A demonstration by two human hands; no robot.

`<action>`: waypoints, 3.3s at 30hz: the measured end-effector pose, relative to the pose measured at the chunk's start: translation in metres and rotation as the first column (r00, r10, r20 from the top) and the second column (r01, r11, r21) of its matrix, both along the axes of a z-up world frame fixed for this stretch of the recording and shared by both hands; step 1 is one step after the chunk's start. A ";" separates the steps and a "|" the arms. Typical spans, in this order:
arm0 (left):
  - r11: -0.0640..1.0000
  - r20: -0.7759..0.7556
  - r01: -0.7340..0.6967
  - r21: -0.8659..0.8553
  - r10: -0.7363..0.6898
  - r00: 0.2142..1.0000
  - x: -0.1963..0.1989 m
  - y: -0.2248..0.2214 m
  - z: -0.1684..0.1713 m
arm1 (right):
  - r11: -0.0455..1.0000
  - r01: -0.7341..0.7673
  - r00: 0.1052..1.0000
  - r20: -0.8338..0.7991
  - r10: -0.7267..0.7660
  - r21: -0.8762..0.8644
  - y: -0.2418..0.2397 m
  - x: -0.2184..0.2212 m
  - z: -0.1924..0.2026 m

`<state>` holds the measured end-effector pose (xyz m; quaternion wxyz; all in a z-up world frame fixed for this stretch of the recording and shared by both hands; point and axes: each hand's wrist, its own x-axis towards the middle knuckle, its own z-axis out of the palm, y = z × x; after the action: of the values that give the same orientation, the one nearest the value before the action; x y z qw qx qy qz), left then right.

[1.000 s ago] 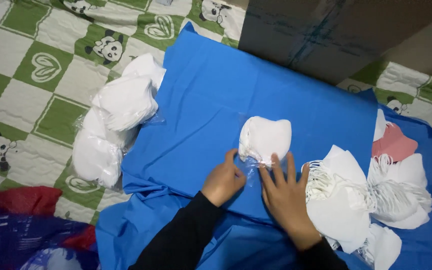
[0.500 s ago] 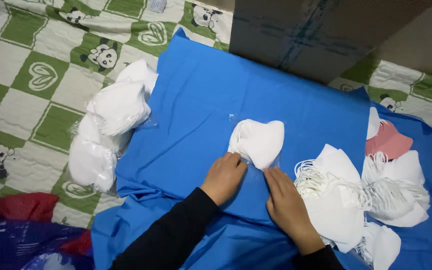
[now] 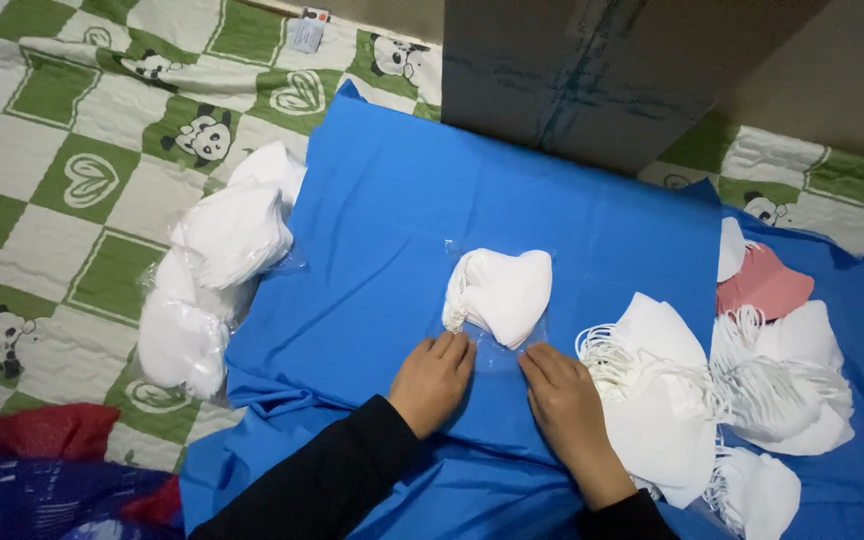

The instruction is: Manually sorting, aligning, and packaging individual white face masks into clear plastic bags on a bedsheet-covered surface.

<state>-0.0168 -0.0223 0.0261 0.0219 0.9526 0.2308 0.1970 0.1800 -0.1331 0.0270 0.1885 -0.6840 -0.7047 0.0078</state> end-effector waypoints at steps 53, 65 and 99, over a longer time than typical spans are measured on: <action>-0.458 0.135 0.445 -0.769 0.565 0.814 -0.003 0.050 0.008 | 0.813 -0.105 -0.212 -0.785 -0.581 -0.573 0.026 0.017 0.014; -0.452 0.313 0.599 -0.661 0.559 0.768 -0.013 0.037 0.037 | 0.894 -0.045 -0.268 -0.856 -0.441 -0.447 -0.009 0.032 0.005; 0.408 -0.723 -0.902 -0.139 0.581 0.375 -0.230 0.099 0.032 | 0.789 0.153 0.133 -0.779 -0.613 -0.595 -0.025 0.016 0.075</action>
<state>-0.2464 0.0771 0.0584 0.1114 0.6909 0.6907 -0.1819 0.1958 -0.1579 0.1019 0.4346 -0.7145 -0.2179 0.5031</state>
